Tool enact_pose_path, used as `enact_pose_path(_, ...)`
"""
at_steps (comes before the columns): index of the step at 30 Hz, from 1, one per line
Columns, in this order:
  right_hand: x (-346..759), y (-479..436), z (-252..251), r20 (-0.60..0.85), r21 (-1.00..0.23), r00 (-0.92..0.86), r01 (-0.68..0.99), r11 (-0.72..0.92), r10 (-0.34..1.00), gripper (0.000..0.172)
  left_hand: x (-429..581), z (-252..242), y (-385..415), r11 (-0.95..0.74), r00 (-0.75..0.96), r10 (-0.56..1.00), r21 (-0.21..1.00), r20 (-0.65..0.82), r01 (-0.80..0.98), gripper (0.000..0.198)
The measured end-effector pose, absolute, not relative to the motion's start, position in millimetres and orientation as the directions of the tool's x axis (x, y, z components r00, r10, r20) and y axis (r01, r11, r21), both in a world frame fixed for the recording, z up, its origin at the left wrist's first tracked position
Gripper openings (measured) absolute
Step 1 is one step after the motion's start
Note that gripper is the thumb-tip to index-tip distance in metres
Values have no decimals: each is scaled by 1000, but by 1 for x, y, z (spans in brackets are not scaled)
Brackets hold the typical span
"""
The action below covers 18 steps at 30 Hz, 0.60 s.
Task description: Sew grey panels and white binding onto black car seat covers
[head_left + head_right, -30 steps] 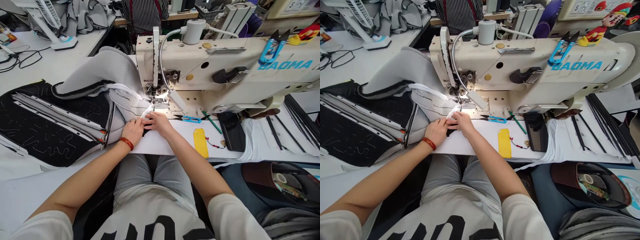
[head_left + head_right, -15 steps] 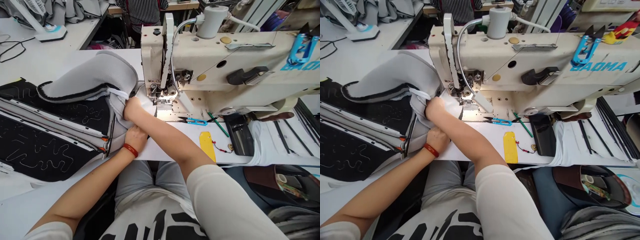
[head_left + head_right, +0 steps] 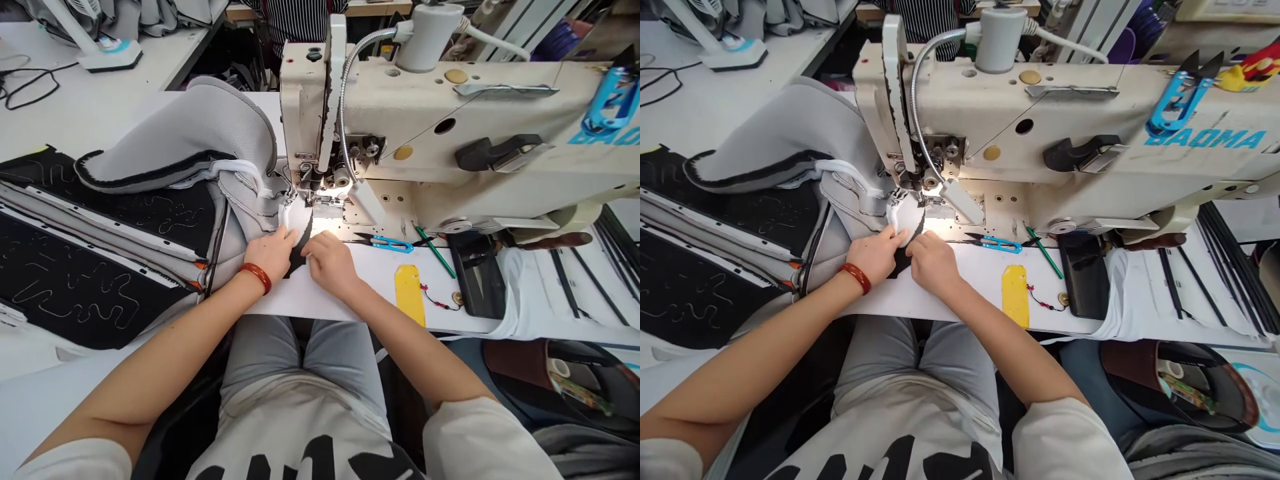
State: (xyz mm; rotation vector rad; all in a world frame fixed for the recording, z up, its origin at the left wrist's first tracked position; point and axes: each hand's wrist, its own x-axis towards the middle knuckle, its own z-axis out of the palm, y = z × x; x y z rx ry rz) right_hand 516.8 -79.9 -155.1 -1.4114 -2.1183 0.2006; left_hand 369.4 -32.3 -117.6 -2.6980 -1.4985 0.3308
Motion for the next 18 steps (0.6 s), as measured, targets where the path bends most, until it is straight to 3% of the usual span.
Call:
enact_pose_path(3, 500, -99, -171, 422, -289, -515, 704, 649, 746, 30, 369, -112, -30, -521, 494, 847, -126, -195, 844, 52)
enact_pose_path(6, 480, -109, -177, 378, -222, -604, 677, 702, 702, 27, 370, -108, -29, -514, 484, 848, -110, -217, 851, 50)
enact_pose_path(15, 478, -98, -172, 290, -270, -602, 694, 667, 744, 29, 381, -113, -21, -506, 478, 851, -96, -217, 857, 44)
enact_pose_path(18, 483, -95, -170, 276, -376, -573, 675, 635, 772, 24, 381, -118, -18, -490, 464, 863, -106, -197, 865, 44)
